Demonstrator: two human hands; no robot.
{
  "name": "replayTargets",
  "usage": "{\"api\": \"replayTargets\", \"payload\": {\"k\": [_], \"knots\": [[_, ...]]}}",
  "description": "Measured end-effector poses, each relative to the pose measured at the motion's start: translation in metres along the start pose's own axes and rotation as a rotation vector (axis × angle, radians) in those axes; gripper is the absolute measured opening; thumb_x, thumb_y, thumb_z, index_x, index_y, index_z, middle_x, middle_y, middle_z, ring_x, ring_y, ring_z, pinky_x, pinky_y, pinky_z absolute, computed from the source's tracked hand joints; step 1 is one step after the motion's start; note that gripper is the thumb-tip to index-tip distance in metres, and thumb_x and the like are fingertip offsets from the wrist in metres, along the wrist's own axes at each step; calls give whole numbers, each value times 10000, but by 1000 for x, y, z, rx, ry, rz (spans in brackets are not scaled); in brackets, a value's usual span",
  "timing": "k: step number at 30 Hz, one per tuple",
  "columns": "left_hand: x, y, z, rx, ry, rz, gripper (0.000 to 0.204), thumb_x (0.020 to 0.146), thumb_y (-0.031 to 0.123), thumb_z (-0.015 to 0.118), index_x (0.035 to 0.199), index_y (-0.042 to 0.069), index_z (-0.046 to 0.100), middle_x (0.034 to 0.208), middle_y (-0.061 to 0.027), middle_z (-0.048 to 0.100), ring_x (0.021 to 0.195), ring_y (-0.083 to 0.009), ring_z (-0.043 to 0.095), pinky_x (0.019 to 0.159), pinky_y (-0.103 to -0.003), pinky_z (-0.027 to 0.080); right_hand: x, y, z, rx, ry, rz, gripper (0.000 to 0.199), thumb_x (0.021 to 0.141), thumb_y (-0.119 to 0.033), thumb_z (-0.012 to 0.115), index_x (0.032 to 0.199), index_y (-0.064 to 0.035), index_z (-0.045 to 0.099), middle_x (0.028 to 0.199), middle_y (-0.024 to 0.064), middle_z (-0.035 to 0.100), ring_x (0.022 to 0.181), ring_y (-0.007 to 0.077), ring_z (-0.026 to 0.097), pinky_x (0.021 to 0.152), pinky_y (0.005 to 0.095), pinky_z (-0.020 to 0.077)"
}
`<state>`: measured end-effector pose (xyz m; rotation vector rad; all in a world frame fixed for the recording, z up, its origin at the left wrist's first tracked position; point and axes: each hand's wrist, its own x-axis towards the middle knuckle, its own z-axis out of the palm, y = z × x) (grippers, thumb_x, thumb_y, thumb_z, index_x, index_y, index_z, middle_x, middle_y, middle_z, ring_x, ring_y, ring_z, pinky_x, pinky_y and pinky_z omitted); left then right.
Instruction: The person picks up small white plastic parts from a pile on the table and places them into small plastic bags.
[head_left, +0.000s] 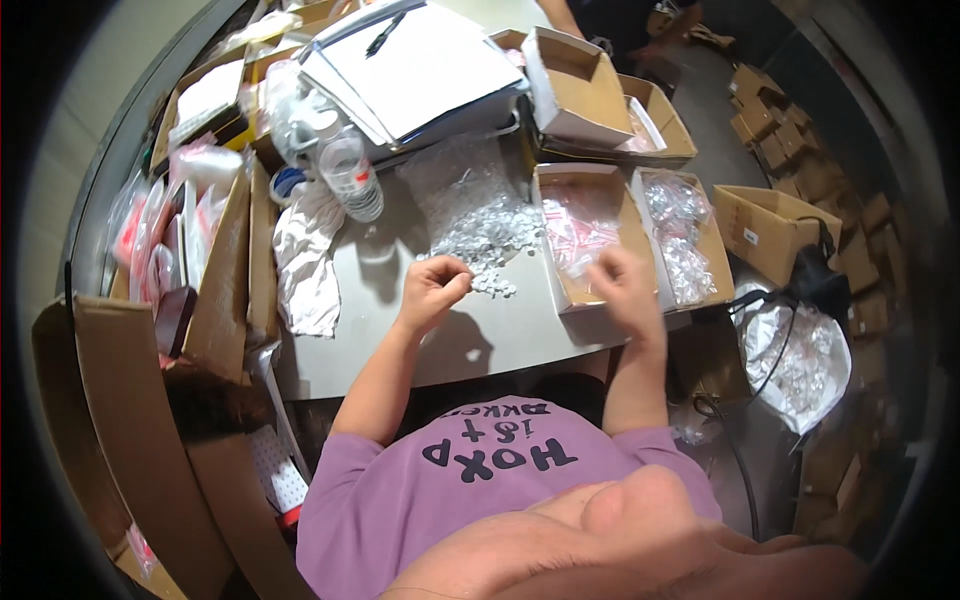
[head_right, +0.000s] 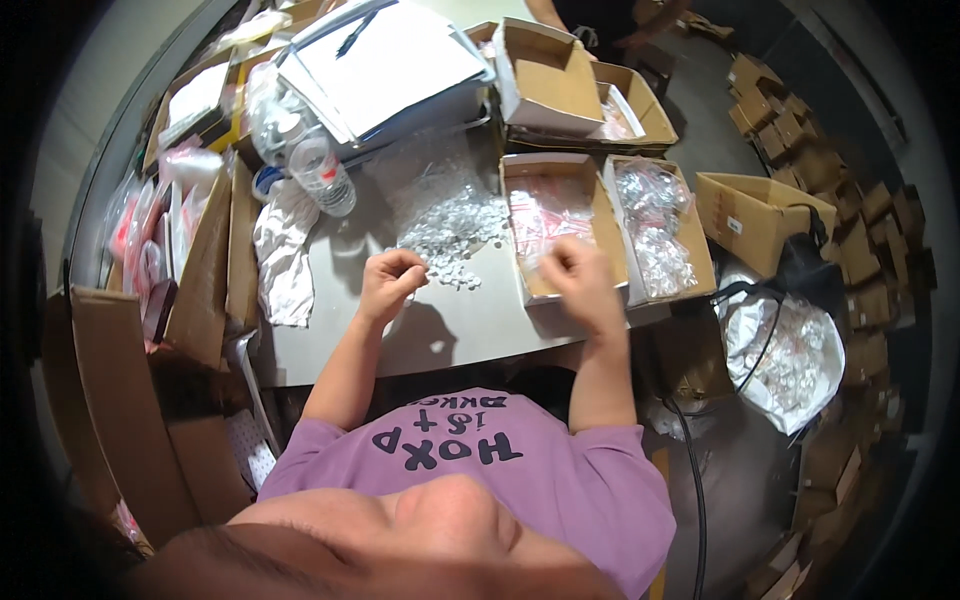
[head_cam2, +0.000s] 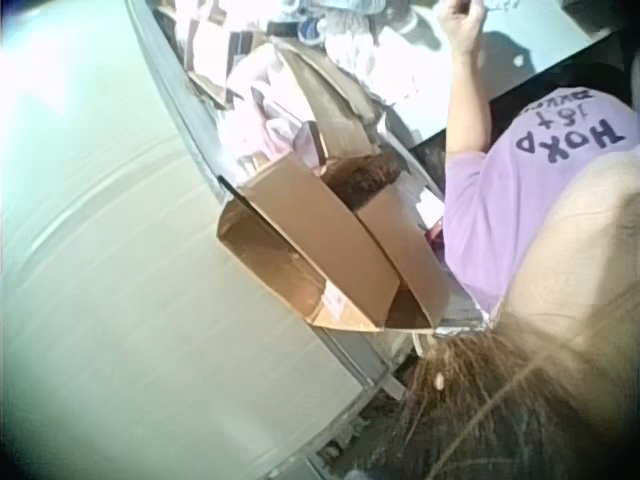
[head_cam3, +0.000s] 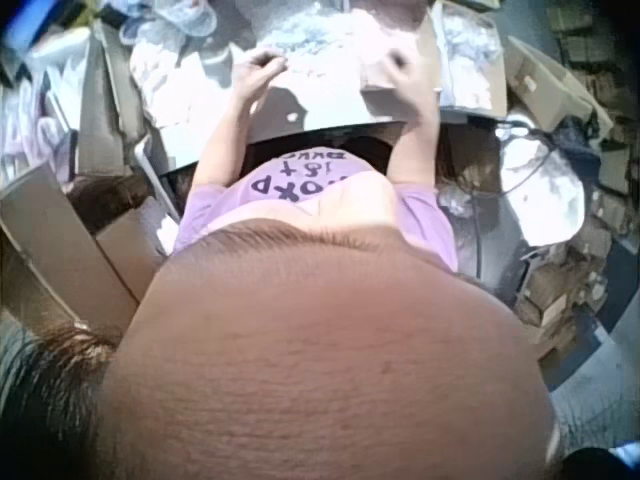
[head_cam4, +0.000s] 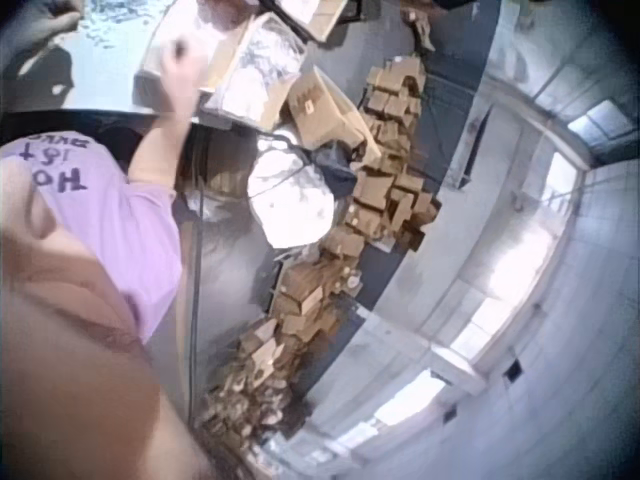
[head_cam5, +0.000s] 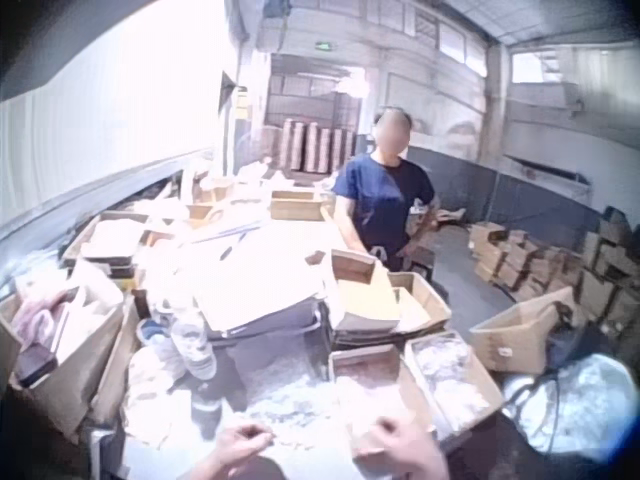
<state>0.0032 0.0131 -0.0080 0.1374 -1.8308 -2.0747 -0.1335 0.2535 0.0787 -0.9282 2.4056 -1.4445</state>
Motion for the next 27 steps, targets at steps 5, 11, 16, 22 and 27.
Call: {"api": "replayTargets", "payload": {"k": [5,11,16,22,27], "knots": [[3,2,7,-87,-8,-49,74,838,51,621,842,-20,640,712,6,606,625,-37,509,556,-189,396,-16,20,-82,-554,579,222,231,806,-198,668,756,7,573,598,104,546,529,221,508,544,353,409],[6,2,10,-181,-39,22,242,825,26,639,1059,-4,584,732,24,547,647,-34,474,568,-186,369,12,43,-46,-500,270,134,240,751,-211,709,847,-11,617,830,162,621,810,298,608,730,385,472],[5,-1,10,-183,-62,-14,445,805,43,656,1217,26,487,768,-13,562,675,-57,502,577,-179,368,45,64,-6,-731,-94,45,267,721,-226,723,907,-50,646,947,160,624,970,312,590,848,399,469],[4,0,15,-185,-85,-2,435,806,1,661,1206,31,493,750,21,511,642,-37,452,553,-181,348,54,73,-3,-792,-227,130,257,744,-160,686,977,-55,661,983,177,630,972,312,594,826,395,467],[7,2,15,-159,-109,-57,406,810,22,652,1189,26,507,766,4,540,674,-45,476,580,-184,355,49,61,-11,-342,-49,304,260,793,-128,616,1035,-33,629,859,190,656,804,333,634,739,401,487]]}}
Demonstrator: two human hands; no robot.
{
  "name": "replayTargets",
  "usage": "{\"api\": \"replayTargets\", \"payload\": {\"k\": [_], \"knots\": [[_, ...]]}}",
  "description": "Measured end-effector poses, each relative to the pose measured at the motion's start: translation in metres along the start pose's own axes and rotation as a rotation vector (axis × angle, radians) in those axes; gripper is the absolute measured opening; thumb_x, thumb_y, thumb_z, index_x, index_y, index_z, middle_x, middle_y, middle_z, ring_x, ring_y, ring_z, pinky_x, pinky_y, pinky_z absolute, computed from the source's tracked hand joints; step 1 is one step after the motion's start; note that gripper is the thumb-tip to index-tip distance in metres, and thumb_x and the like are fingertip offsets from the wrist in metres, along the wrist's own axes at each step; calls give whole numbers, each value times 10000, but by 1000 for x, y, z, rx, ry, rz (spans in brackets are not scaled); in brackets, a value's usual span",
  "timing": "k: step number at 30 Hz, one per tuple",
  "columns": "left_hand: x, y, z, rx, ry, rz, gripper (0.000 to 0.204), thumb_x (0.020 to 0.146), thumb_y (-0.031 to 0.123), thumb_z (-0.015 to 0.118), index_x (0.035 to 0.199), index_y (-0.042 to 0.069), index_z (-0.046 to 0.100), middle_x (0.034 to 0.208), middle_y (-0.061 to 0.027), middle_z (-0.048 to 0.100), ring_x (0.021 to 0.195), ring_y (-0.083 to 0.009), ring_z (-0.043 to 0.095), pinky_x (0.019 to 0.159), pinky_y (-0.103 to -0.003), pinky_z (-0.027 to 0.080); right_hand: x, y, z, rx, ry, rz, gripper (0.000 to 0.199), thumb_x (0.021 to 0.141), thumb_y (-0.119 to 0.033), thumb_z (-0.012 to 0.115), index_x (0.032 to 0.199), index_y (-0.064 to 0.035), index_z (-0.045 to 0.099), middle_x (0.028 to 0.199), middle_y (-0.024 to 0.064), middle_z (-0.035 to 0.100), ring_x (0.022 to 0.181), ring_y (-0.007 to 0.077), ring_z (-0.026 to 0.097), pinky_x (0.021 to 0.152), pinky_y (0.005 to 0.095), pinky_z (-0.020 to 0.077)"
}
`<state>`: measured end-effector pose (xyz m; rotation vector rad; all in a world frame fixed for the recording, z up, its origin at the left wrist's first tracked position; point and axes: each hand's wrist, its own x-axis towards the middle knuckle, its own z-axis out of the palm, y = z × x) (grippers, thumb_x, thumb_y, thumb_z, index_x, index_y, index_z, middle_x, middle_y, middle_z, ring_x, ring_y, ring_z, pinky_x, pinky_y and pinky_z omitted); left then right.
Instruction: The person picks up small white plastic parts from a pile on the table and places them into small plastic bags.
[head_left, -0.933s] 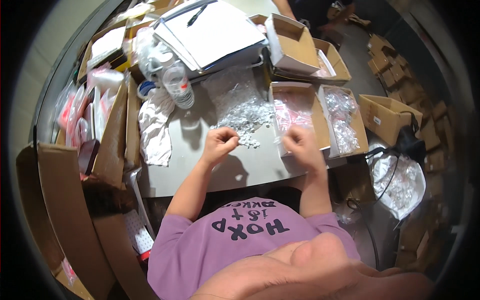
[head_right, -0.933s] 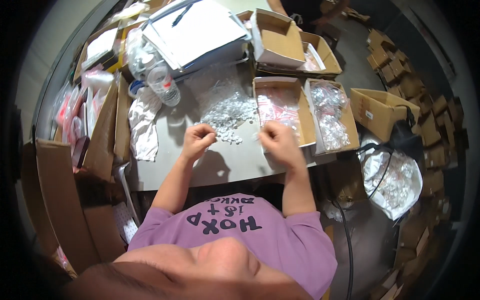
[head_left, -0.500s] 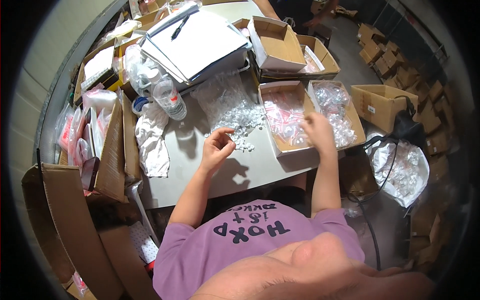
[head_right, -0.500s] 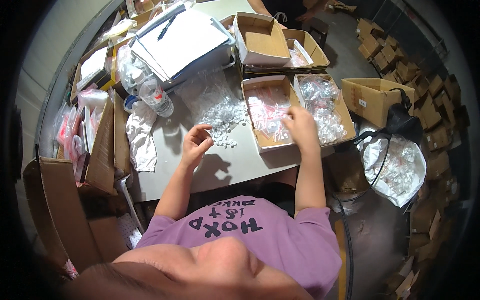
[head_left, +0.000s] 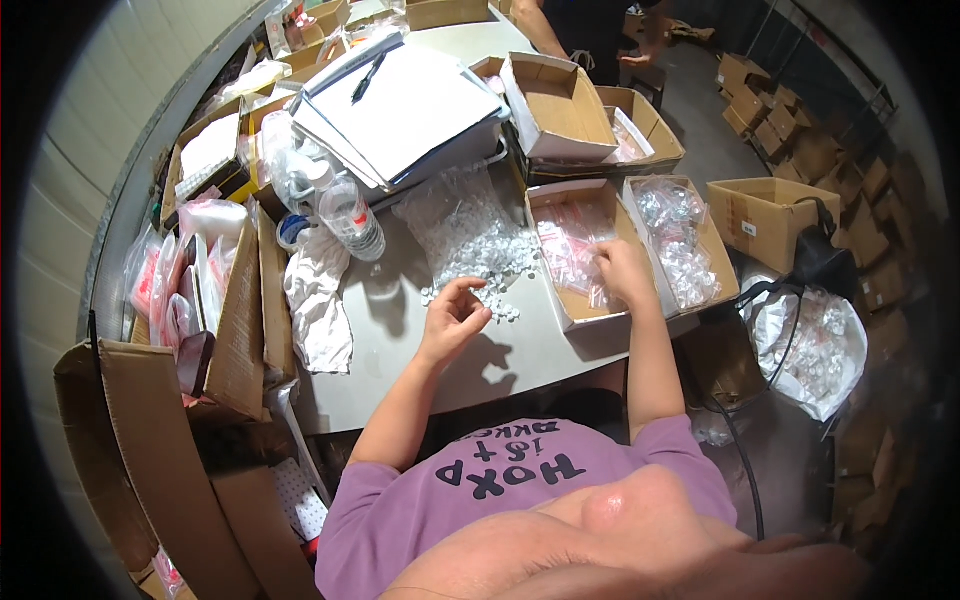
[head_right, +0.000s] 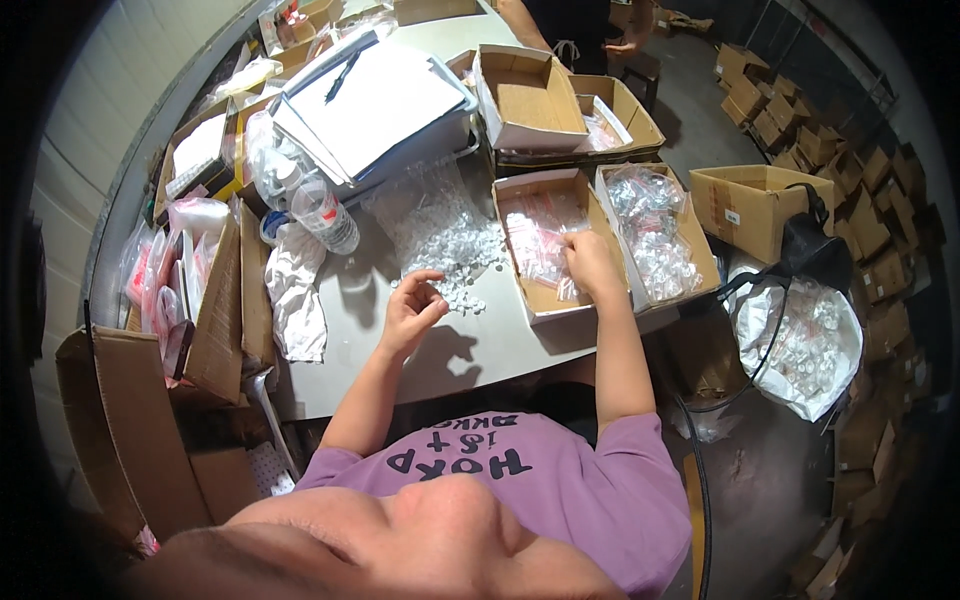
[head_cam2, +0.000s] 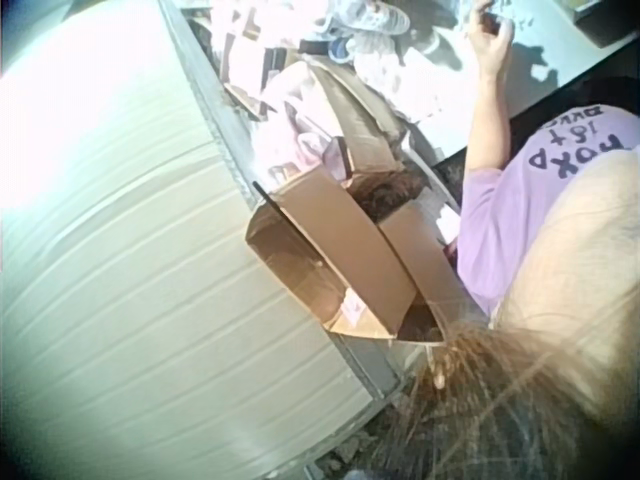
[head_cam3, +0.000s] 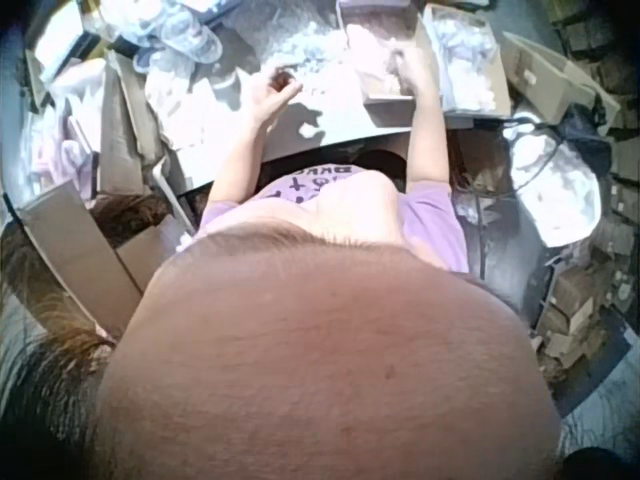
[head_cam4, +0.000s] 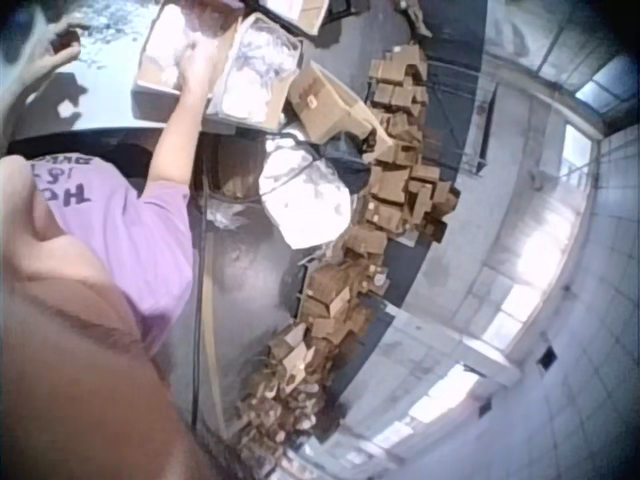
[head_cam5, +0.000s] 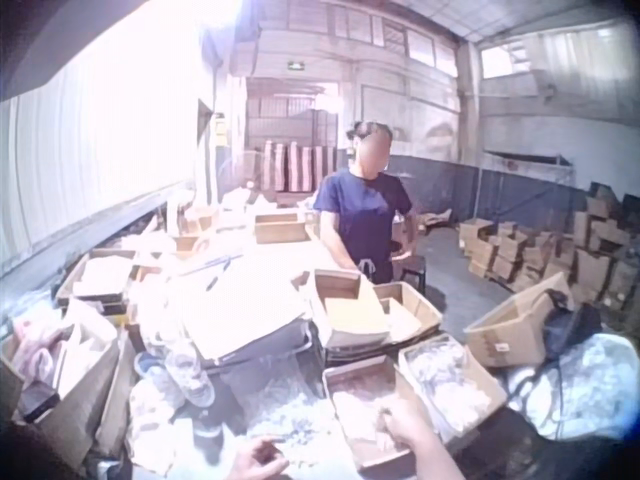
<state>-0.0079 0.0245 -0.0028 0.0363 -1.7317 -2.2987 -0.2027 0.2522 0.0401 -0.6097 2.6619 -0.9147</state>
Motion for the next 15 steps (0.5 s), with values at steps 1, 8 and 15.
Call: {"api": "replayTargets", "payload": {"k": [1,8,15], "knots": [[-3,0,0,30,19,8,406,810,22,660,1186,22,506,755,8,530,660,-44,471,572,-186,361,-3,0,2,2,8,-2,260,793,-128,616,1035,-33,629,859,190,656,804,333,634,739,401,487],[0,-2,2,45,36,15,394,814,9,657,1178,16,505,752,17,522,653,-39,469,573,-184,366,-9,2,3,-146,334,-29,139,829,-117,605,891,-4,556,828,169,648,786,388,606,735,440,469],[-3,-4,-2,61,40,-27,367,804,10,671,1144,28,533,808,1,553,732,-60,510,642,-193,401,-21,-21,5,524,292,-292,68,862,-98,619,891,-38,629,798,65,645,709,192,610,641,292,471]]}}
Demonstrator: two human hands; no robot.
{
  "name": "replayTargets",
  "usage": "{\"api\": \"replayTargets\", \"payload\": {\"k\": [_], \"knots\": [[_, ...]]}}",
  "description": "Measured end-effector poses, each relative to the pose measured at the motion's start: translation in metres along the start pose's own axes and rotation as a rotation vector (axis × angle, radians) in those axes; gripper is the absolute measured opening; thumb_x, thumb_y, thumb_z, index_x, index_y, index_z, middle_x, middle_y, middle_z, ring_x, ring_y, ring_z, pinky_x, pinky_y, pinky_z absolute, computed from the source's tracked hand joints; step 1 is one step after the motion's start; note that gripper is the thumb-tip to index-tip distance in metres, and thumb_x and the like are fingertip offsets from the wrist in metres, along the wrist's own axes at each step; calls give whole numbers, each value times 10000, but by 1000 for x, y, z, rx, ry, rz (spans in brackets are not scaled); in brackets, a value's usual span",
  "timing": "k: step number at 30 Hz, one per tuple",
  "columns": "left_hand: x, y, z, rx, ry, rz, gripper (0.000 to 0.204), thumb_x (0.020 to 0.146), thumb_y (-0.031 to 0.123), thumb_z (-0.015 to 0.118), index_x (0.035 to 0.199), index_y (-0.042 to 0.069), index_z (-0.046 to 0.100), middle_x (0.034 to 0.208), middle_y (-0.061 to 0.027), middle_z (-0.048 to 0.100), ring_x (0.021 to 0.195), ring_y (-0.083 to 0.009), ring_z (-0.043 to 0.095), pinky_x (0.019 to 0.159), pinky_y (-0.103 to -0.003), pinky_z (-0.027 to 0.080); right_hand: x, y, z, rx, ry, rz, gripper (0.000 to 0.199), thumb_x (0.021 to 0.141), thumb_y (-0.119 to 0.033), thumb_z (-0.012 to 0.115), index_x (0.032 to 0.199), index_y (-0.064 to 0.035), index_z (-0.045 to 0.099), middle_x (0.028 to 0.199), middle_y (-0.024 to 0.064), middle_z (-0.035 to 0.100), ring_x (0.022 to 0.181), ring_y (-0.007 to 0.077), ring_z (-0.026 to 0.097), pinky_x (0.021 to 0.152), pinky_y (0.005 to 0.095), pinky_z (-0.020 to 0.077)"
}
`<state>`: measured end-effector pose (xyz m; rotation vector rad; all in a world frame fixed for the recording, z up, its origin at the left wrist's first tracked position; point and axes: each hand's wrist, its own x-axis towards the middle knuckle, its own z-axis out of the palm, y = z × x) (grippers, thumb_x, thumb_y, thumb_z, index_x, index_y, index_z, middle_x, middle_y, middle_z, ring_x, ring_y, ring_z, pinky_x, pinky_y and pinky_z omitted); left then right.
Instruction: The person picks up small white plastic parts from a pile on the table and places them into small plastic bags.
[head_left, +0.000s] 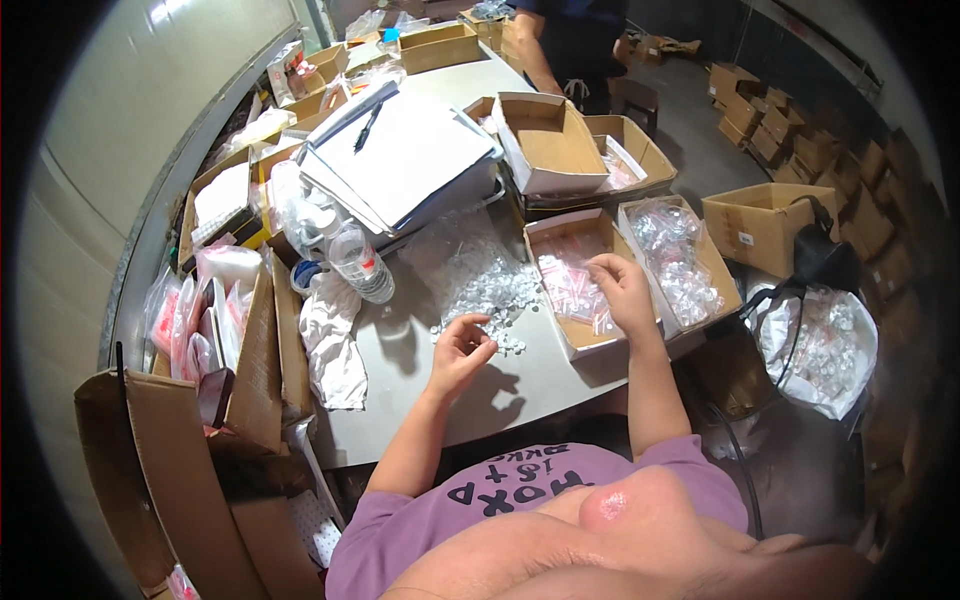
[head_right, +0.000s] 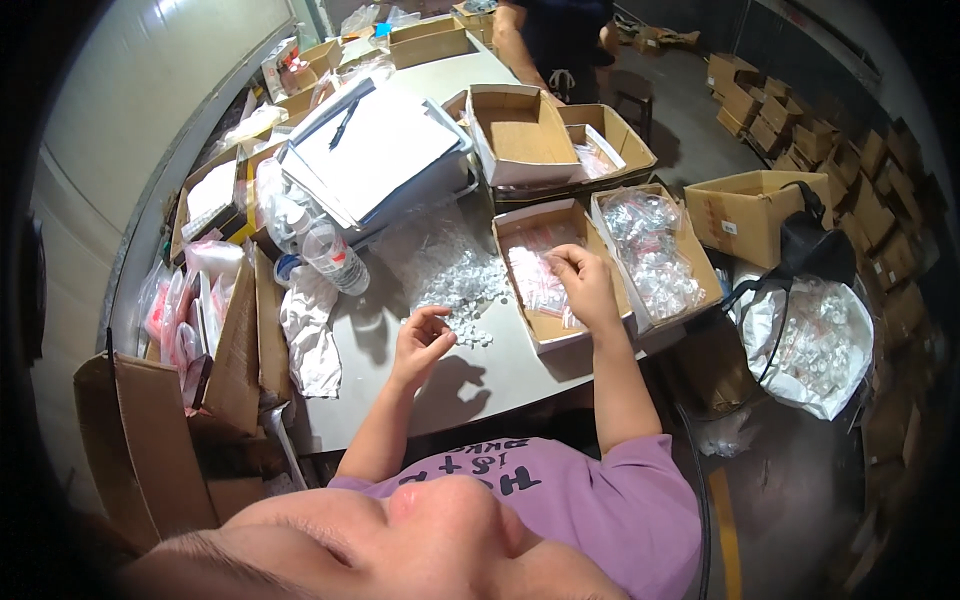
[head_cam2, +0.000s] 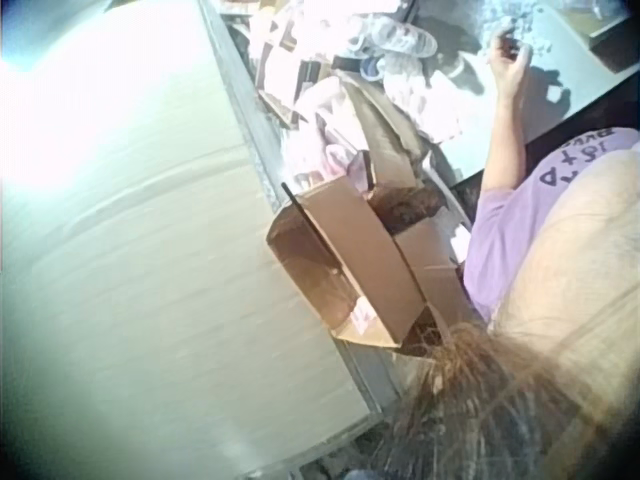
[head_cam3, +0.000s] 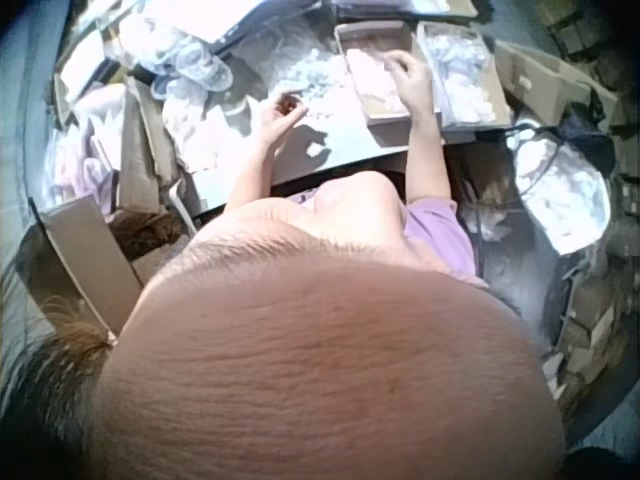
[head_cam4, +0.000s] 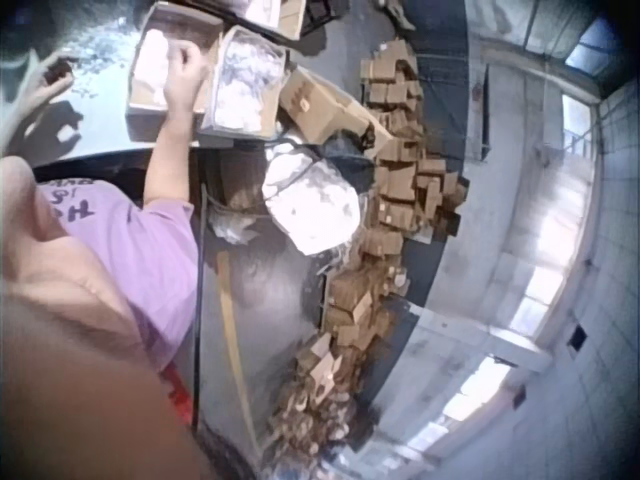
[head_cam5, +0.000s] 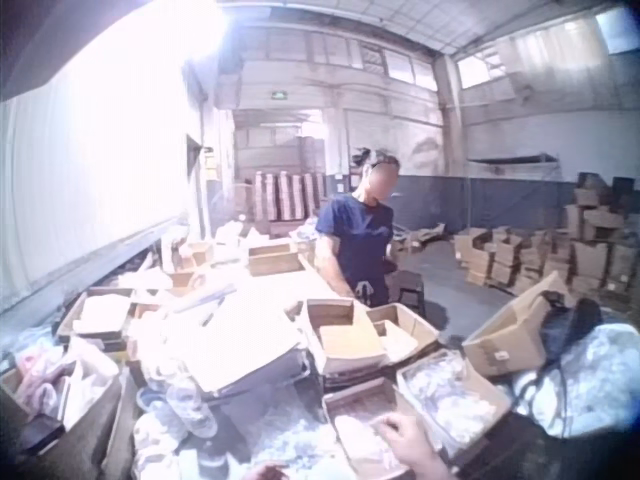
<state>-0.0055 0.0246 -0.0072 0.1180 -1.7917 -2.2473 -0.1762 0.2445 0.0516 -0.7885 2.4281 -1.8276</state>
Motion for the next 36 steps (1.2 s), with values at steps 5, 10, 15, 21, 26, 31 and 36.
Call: {"api": "replayTargets", "payload": {"k": [5,10,15,21,26,31,36], "knots": [[-3,0,3,41,-46,-29,372,798,42,694,1133,31,533,958,-41,572,878,-99,550,758,-230,473,-23,-27,67,680,-79,88,74,895,-80,606,936,-28,572,844,39,644,763,87,596,689,220,481],[3,-8,8,30,13,30,302,836,61,667,1112,17,555,1001,-45,598,918,-105,561,783,-241,472,-41,-7,113,712,-255,121,139,898,-121,612,960,2,591,1039,76,616,927,105,558,834,248,443],[5,-8,4,-54,169,78,112,898,80,590,970,-3,606,924,-57,651,840,-110,596,745,-254,480,-39,-15,115,854,-258,422,169,893,-180,627,978,-34,647,833,-24,614,730,45,517,658,187,407],[3,-2,-2,-171,290,115,111,879,62,611,972,5,592,890,-65,644,837,-115,601,731,-253,488,-49,-3,116,681,-353,382,138,877,-159,638,920,-28,647,763,-35,555,696,54,515,628,204,409],[4,-4,-5,33,433,200,131,884,31,594,1006,-11,619,914,-17,611,842,-67,554,778,-215,454,-70,-16,95,-149,-359,-214,257,786,-90,671,1019,2,612,970,143,587,814,249,595,741,333,486],[2,-5,-3,-93,372,159,128,902,49,578,1014,-5,607,895,-28,613,819,-88,566,767,-235,464,-92,0,96,-555,-406,-260,567,744,-118,707,1267,-61,497,1328,241,389,1199,431,399,999,462,375],[4,-9,1,-115,254,198,111,918,66,568,1009,3,573,877,-46,616,792,-101,572,737,-250,474,-89,10,111,-515,-395,-235,658,755,-185,709,1343,-122,421,1404,238,302,1291,442,285,1062,490,288]]}}
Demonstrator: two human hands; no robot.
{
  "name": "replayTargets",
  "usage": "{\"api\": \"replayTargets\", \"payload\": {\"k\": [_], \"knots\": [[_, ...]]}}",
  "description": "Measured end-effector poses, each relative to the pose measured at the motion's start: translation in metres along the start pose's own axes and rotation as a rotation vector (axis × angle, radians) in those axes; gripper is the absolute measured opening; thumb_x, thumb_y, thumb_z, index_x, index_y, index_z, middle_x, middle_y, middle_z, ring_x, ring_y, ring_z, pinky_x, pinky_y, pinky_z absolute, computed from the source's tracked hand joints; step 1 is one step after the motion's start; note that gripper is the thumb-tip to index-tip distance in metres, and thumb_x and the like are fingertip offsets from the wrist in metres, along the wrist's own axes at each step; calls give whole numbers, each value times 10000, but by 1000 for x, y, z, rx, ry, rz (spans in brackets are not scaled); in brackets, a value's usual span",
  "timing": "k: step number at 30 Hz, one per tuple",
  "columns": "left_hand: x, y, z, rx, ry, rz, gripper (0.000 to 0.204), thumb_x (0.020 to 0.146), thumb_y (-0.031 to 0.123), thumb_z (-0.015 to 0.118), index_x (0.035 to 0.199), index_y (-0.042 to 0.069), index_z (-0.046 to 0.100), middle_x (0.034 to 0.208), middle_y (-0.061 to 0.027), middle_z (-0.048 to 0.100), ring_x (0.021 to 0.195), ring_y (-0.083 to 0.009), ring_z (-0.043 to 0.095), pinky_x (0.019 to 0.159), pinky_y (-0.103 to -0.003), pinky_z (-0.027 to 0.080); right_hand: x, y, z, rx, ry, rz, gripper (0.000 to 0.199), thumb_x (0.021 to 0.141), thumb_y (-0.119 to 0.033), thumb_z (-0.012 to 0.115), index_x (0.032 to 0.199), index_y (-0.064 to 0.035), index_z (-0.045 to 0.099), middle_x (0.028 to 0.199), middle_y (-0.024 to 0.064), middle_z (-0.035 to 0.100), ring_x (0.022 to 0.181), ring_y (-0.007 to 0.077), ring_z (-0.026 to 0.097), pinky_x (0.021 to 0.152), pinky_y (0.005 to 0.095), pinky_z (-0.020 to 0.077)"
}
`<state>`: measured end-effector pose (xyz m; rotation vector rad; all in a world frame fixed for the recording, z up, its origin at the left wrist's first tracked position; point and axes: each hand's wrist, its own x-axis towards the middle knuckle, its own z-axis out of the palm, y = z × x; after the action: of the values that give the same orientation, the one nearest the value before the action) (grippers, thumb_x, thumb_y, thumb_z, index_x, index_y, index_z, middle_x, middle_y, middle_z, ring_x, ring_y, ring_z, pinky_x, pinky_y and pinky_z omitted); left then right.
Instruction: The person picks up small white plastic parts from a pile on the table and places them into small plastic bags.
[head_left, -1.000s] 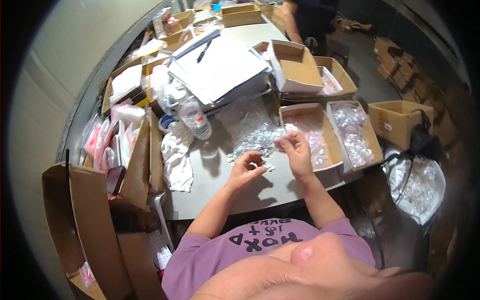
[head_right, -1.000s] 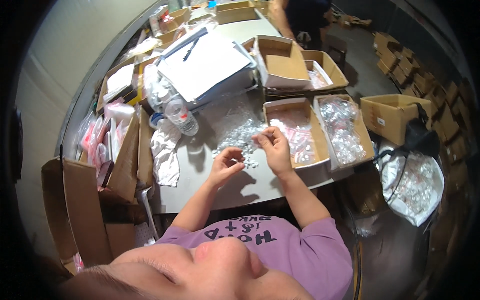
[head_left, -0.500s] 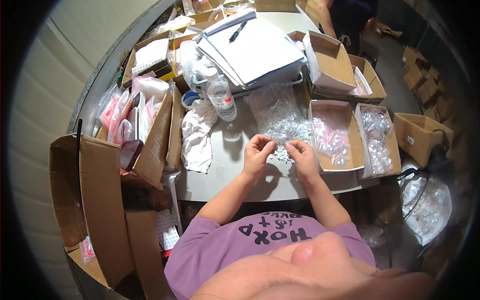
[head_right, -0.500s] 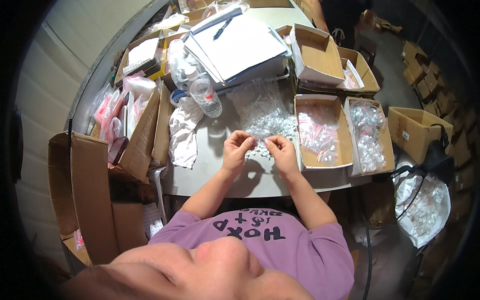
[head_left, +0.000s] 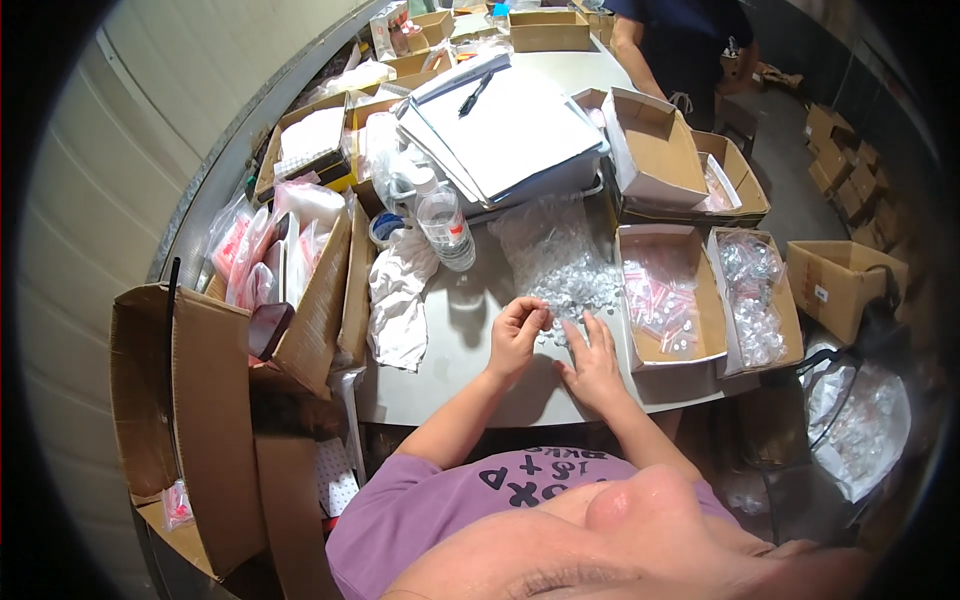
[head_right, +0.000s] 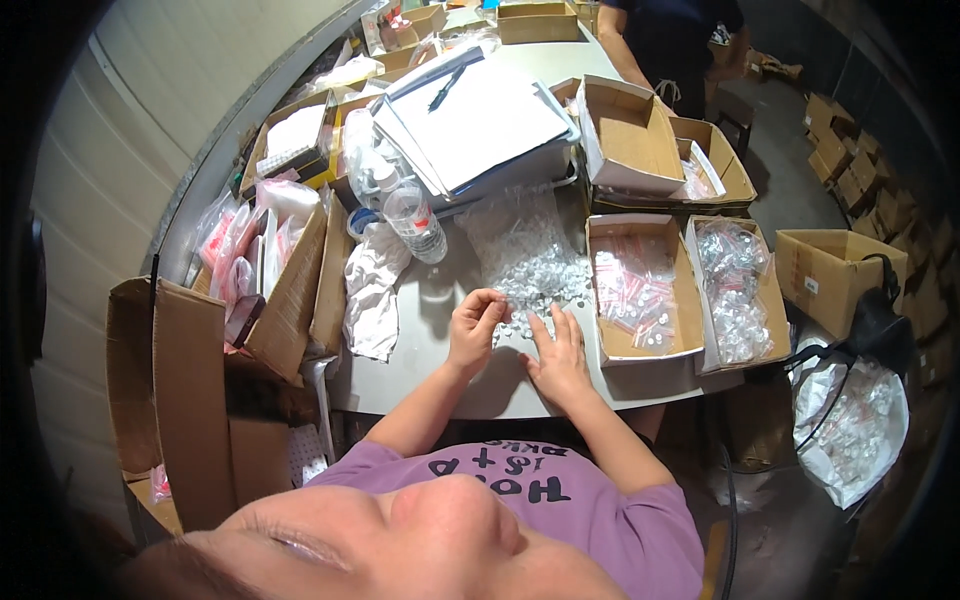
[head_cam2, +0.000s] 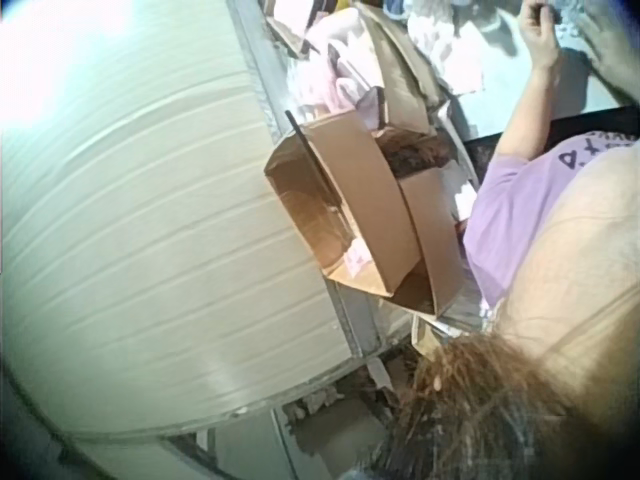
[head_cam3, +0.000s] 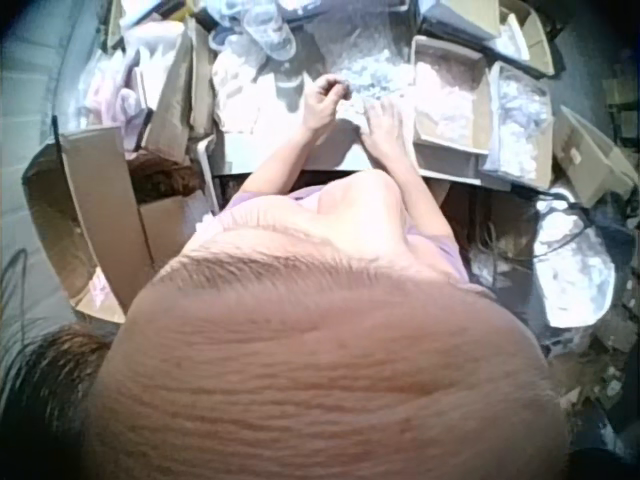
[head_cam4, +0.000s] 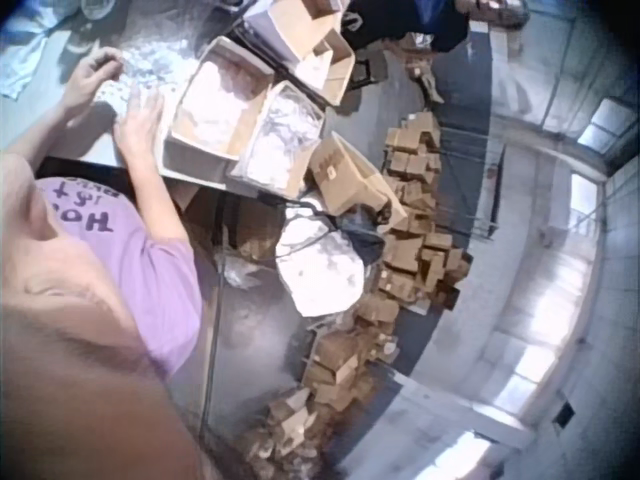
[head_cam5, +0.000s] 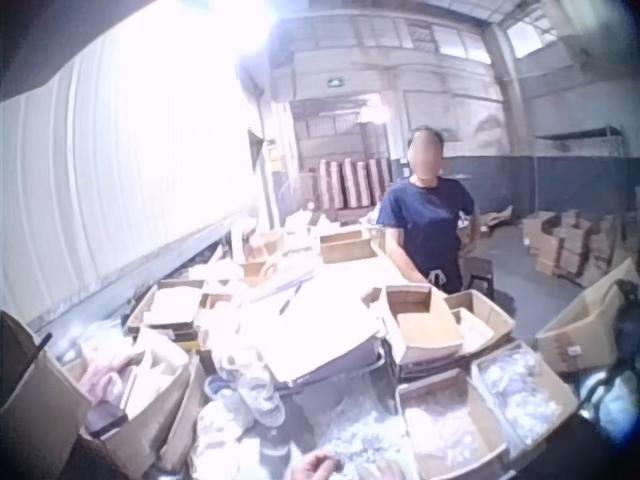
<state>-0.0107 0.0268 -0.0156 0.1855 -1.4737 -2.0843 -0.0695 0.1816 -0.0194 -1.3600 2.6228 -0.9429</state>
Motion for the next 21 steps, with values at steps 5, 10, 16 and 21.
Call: {"api": "replayTargets", "payload": {"k": [5,10,16,21], "knots": [[-1,1,1,105,-15,25,106,928,62,547,1008,-6,565,902,-51,616,841,-107,569,780,-251,465,13,5,9,-102,-24,-46,610,759,-235,711,1307,-130,464,1376,213,345,1280,423,308,1068,504,262],[-4,3,1,163,-64,12,91,925,41,539,998,-5,567,946,-44,602,872,-98,568,786,-237,457,20,9,11,-155,45,-144,490,777,-275,684,1219,-132,530,1253,166,430,1184,358,393,990,472,329],[-4,1,4,185,-178,6,85,912,26,546,984,-14,565,883,-32,608,831,-85,563,746,-226,456,25,16,6,-183,64,-214,436,777,-268,675,1164,-121,540,1071,122,477,1046,312,457,870,427,405],[-8,2,0,264,-242,-52,56,911,36,555,926,-18,555,819,-25,597,756,-74,551,686,-215,453,29,5,2,-147,56,-175,271,784,-249,663,986,-97,566,945,117,507,920,310,541,745,411,472]]}}
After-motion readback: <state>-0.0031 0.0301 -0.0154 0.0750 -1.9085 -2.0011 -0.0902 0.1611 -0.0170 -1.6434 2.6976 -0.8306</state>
